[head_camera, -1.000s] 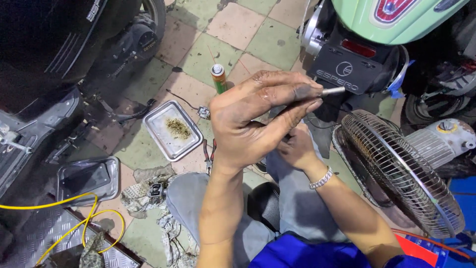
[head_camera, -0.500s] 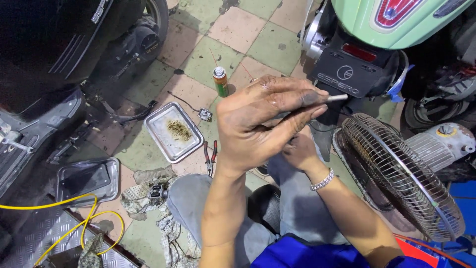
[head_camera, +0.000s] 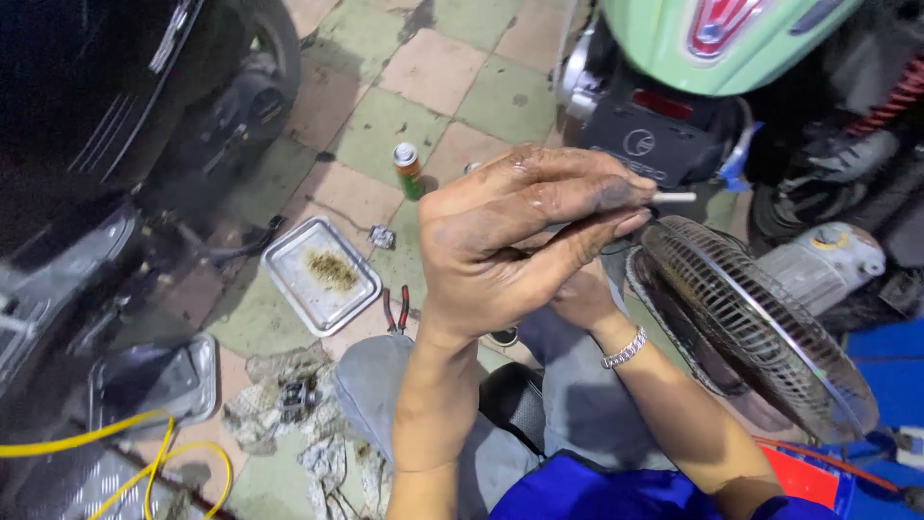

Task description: Disassembling, cleaning with spray, and reassembling a motorcycle carburetor using a screwdriver, pliers, and cleaning spray.

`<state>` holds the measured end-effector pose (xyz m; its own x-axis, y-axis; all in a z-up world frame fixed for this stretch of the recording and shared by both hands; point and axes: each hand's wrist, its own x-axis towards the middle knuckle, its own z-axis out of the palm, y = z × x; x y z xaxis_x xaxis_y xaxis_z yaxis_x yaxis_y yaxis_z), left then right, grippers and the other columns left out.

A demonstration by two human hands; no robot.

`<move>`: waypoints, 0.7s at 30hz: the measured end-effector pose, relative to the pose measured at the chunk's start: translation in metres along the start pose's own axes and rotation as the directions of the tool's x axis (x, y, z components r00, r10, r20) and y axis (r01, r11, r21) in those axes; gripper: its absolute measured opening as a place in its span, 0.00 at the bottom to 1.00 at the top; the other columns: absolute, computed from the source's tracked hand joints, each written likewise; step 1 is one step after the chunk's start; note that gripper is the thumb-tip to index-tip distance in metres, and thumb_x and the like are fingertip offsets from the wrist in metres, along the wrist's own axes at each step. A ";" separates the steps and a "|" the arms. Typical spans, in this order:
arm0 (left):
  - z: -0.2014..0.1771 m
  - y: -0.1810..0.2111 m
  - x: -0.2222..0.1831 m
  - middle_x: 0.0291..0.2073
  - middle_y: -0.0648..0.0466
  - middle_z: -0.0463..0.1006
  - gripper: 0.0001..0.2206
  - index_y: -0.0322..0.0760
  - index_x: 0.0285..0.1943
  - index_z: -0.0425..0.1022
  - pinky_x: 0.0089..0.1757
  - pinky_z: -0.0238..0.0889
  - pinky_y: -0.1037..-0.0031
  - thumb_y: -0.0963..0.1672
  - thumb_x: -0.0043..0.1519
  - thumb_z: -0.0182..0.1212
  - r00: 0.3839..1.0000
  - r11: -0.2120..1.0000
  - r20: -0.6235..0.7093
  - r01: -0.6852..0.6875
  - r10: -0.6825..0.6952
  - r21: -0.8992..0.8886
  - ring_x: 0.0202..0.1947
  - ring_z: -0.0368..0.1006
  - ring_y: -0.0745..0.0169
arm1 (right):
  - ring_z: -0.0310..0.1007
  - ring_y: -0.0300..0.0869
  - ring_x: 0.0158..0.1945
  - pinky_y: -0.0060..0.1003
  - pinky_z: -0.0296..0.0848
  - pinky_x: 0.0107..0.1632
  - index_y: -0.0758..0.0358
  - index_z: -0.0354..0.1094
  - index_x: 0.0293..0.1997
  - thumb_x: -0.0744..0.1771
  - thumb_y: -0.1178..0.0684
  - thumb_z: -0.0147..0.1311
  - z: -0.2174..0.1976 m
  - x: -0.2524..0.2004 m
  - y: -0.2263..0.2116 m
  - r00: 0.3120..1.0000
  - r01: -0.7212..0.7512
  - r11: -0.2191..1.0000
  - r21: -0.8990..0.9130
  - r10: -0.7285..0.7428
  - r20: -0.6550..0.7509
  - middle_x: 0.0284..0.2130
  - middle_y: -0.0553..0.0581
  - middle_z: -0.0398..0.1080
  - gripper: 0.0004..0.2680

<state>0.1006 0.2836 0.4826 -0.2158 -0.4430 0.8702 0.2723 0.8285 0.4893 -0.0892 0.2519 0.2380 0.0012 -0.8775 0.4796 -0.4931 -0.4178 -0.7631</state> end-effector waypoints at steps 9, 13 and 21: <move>0.024 0.038 0.049 0.41 0.47 0.83 0.12 0.29 0.44 0.80 0.46 0.77 0.71 0.33 0.53 0.74 0.972 0.978 0.146 -0.169 0.186 -0.120 0.41 0.81 0.56 | 0.69 0.37 0.31 0.33 0.71 0.37 0.76 0.74 0.35 0.61 0.51 0.60 -0.053 -0.010 -0.039 0.921 -0.259 0.965 0.042 0.260 -0.291 0.28 0.57 0.78 0.12; 0.035 0.054 0.063 0.39 0.43 0.82 0.12 0.25 0.42 0.78 0.44 0.76 0.71 0.31 0.52 0.73 0.957 0.960 0.151 -0.224 0.250 -0.168 0.39 0.81 0.53 | 0.73 0.36 0.31 0.26 0.69 0.35 0.72 0.76 0.44 0.65 0.56 0.58 -0.067 -0.027 -0.066 0.897 -0.270 0.844 0.464 0.396 -0.198 0.29 0.57 0.77 0.09; 0.073 0.092 0.082 0.39 0.44 0.82 0.12 0.27 0.41 0.78 0.42 0.78 0.71 0.31 0.51 0.74 0.911 0.920 0.178 -0.336 0.372 -0.200 0.39 0.81 0.53 | 0.71 0.33 0.29 0.25 0.70 0.34 0.68 0.77 0.45 0.65 0.54 0.58 -0.094 -0.074 -0.068 0.891 -0.273 0.893 0.358 0.375 -0.256 0.28 0.53 0.78 0.09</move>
<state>0.0394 0.3482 0.5947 -0.2624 -0.0347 0.9643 0.5104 0.8431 0.1693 -0.1375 0.3670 0.2954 -0.4066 -0.8781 0.2524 -0.1296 -0.2181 -0.9673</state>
